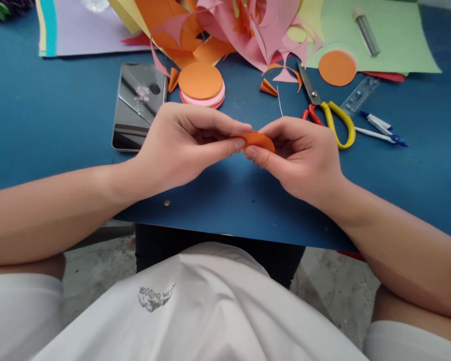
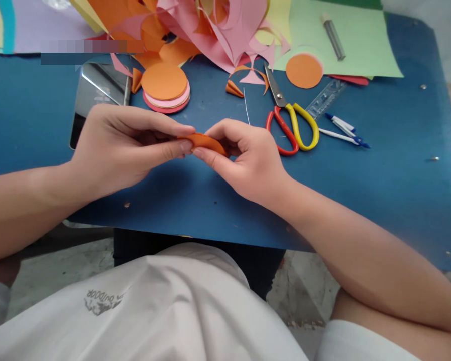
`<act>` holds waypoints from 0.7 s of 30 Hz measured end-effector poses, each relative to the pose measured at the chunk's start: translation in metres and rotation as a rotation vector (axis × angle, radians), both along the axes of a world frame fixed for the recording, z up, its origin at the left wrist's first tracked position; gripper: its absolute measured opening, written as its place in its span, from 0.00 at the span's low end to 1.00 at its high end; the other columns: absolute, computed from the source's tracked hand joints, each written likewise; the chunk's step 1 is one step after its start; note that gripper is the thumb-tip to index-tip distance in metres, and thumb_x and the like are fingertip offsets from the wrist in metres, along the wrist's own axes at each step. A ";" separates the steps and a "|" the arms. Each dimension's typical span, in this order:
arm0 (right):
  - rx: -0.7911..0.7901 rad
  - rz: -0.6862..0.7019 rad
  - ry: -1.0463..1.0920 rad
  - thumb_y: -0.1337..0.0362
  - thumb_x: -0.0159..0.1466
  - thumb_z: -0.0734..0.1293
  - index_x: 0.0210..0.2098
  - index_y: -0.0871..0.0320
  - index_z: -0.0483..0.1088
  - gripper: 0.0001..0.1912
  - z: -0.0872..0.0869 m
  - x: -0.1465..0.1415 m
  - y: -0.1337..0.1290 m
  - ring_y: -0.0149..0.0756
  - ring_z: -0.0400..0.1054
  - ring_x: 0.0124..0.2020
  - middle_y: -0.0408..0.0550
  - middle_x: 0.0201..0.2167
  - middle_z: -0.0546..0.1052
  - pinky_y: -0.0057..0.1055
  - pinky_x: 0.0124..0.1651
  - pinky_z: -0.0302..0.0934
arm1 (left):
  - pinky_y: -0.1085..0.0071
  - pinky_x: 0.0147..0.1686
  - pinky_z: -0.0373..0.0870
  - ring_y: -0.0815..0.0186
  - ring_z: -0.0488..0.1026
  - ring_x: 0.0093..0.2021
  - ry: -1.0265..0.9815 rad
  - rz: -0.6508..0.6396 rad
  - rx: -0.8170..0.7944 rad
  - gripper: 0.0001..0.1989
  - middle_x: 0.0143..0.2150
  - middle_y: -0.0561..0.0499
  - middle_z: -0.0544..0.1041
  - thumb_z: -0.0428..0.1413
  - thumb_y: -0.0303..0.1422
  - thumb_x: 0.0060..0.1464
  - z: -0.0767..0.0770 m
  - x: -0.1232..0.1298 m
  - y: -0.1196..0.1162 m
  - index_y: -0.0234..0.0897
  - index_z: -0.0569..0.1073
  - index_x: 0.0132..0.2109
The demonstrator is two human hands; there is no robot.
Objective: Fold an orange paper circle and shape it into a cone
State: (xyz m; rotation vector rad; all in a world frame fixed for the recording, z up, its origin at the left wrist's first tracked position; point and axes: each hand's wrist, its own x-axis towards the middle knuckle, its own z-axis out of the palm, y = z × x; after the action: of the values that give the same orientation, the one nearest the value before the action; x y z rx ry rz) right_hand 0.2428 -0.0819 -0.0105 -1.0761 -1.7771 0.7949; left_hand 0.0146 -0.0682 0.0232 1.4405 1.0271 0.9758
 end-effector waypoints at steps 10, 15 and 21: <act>0.016 0.036 0.009 0.57 0.69 0.81 0.37 0.50 0.83 0.07 -0.002 0.001 0.001 0.38 0.77 0.31 0.43 0.34 0.85 0.37 0.34 0.77 | 0.58 0.57 0.87 0.54 0.88 0.51 0.076 -0.026 0.007 0.03 0.47 0.54 0.92 0.76 0.38 0.62 -0.002 -0.002 -0.004 0.51 0.91 0.42; -0.034 0.077 0.014 0.60 0.69 0.80 0.36 0.50 0.82 0.06 -0.002 0.001 0.002 0.36 0.75 0.31 0.42 0.33 0.83 0.35 0.33 0.74 | 0.65 0.52 0.86 0.62 0.87 0.47 -0.008 -0.052 0.027 0.07 0.44 0.56 0.92 0.77 0.30 0.60 -0.006 -0.001 -0.002 0.48 0.92 0.43; -0.135 0.113 0.019 0.64 0.68 0.80 0.31 0.53 0.78 0.10 0.007 0.001 0.001 0.31 0.66 0.27 0.39 0.26 0.76 0.31 0.28 0.64 | 0.71 0.49 0.87 0.67 0.87 0.44 -0.034 -0.081 0.106 0.10 0.43 0.55 0.91 0.75 0.25 0.62 -0.012 -0.002 0.003 0.44 0.91 0.46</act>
State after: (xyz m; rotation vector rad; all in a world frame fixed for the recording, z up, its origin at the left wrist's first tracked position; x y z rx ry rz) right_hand 0.2434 -0.0805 -0.0038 -1.0584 -1.8012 1.0031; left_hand 0.0126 -0.0655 0.0116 1.5353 0.8971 1.0054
